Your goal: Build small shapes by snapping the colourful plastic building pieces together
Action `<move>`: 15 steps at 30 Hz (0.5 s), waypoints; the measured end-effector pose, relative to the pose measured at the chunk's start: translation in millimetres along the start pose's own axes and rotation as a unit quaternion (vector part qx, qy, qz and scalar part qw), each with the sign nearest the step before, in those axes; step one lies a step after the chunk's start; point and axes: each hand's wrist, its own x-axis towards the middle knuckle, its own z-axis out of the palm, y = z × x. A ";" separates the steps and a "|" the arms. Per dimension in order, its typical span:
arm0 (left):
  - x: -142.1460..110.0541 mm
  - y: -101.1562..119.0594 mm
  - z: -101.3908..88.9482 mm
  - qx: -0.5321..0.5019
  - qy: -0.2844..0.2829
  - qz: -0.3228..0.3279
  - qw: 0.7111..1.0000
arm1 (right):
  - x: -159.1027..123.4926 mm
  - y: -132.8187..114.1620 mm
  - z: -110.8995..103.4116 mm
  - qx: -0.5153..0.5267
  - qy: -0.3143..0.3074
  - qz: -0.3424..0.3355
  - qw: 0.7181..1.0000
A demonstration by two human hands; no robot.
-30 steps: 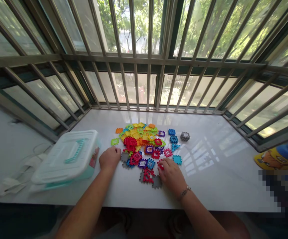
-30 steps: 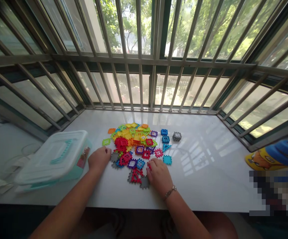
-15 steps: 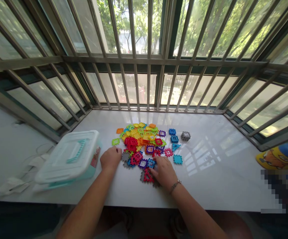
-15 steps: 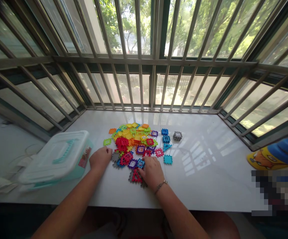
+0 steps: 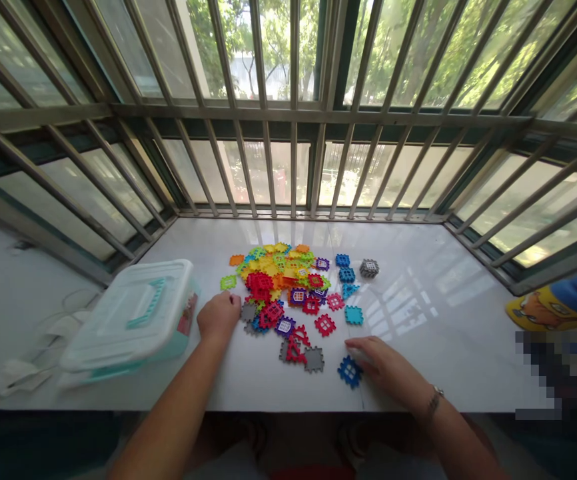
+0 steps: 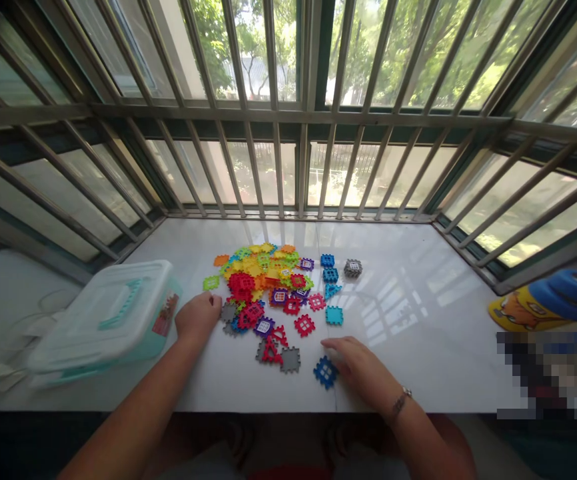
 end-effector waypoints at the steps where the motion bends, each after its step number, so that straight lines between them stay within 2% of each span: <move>1: -0.4 0.7 -1.4 -0.001 -0.003 -0.002 1.000 | -2.8 0.7 -0.1 -0.013 0.015 0.006 1.000; 6: -2.1 4.1 -7.9 -0.008 -0.019 -0.016 1.000 | -18.4 -7.4 7.5 -0.044 0.101 0.033 0.993; 8: -1.4 3.9 -6.7 -0.006 -0.017 -0.013 1.000 | -29.8 -11.5 8.1 -0.032 0.094 0.035 0.994; 12: 2.0 0.5 1.5 0.002 -0.007 -0.004 1.000 | -50.6 -10.7 6.9 -0.012 0.028 0.028 0.999; 15: 3.5 -1.7 6.3 0.006 0.002 -0.004 1.000 | -55.7 -6.7 8.7 -0.010 0.020 0.037 0.999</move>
